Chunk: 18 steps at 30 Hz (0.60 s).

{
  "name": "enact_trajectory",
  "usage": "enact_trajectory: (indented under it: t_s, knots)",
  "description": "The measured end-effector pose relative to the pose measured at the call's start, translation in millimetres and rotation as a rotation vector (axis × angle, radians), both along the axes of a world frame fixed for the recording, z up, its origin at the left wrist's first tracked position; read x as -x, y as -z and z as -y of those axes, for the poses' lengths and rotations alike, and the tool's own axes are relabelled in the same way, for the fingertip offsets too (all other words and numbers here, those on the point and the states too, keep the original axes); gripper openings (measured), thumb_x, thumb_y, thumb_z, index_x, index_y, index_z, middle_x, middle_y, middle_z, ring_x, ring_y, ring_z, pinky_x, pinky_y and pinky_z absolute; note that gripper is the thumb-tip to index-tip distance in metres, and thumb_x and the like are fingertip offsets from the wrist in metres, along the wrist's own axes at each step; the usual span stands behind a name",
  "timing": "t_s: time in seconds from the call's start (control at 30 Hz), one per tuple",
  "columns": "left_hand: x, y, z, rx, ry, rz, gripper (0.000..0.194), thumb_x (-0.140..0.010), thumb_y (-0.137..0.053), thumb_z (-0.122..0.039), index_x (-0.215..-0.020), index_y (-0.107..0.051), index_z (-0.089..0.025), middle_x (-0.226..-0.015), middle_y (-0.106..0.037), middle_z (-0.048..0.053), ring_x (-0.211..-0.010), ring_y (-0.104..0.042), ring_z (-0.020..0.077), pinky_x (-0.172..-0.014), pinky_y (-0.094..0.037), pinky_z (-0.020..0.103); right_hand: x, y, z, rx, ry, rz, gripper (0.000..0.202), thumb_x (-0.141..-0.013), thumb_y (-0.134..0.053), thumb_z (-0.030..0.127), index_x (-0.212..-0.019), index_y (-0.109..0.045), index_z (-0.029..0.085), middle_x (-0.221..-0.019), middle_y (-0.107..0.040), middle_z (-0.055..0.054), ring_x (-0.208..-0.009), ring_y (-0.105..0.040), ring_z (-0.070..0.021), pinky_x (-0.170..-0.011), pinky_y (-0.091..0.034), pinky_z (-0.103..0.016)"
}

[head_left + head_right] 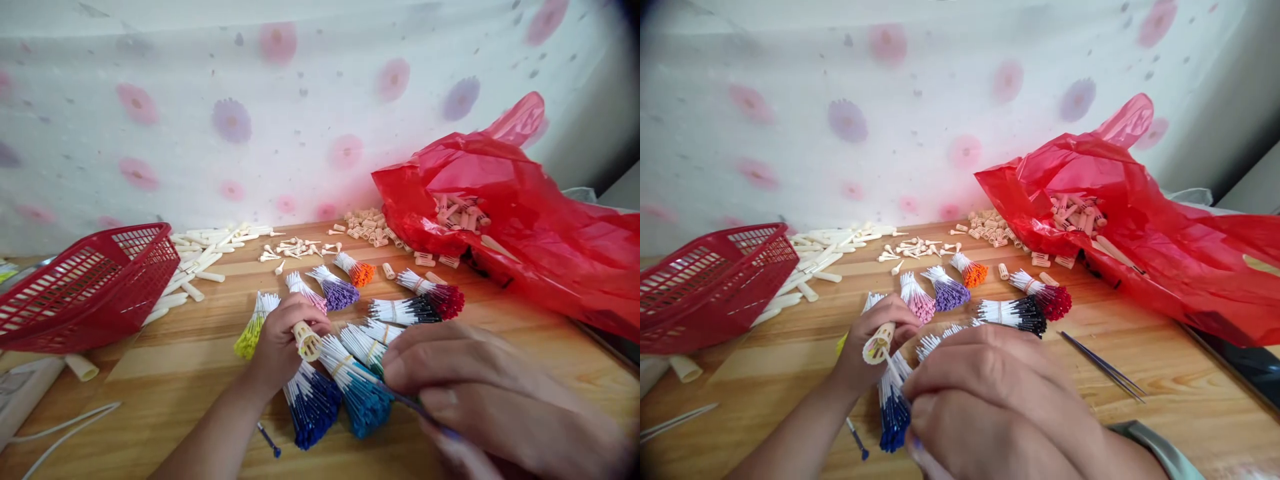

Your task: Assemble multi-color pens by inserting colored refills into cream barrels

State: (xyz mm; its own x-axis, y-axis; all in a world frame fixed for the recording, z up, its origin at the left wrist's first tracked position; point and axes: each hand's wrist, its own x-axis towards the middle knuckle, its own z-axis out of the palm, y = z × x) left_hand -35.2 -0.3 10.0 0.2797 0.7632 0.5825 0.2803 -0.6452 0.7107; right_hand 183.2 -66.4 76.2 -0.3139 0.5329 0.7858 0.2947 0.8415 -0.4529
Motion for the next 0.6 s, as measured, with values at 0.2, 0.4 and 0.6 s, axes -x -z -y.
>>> enact_trajectory:
  t_s: [0.2,0.4,0.6]
  knots:
    - [-2,-0.6,0,0.049,0.018,-0.030,0.013,-0.083,-0.063,-0.024,-0.073,-0.069,-0.019,-0.068,-0.060,0.002,-0.070,-0.058,0.0168,-0.065,-0.046,0.028,17,-3.7,-9,-0.062,-0.026,0.027,0.019,-0.076,-0.066,0.006,-0.091,-0.062,0.017,-0.085,-0.072,-0.004,-0.082,-0.070,-0.0137,-0.080,-0.058,-0.020]
    - [0,2.3,-1,0.098,0.007,-0.082,0.018,-0.085,-0.059,-0.024,-0.071,-0.069,-0.020,-0.068,-0.061,0.001,-0.071,-0.057,0.0171,-0.067,-0.046,0.029,21,-2.4,-12,-0.110,-0.059,0.025,0.023,-0.075,-0.062,0.000,-0.093,-0.059,0.013,-0.085,-0.070,-0.009,-0.081,-0.068,-0.0135,-0.080,-0.057,-0.022]
    - [2,3.0,-3,0.130,0.047,-0.112,0.017,-0.083,-0.060,-0.022,-0.069,-0.069,-0.018,-0.068,-0.061,0.002,-0.073,-0.057,0.0173,-0.067,-0.044,0.028,20,-1.3,-12,-0.121,-0.042,0.059,0.022,-0.074,-0.062,0.000,-0.091,-0.059,0.014,-0.082,-0.070,-0.008,-0.079,-0.067,-0.0130,-0.079,-0.057,-0.022]
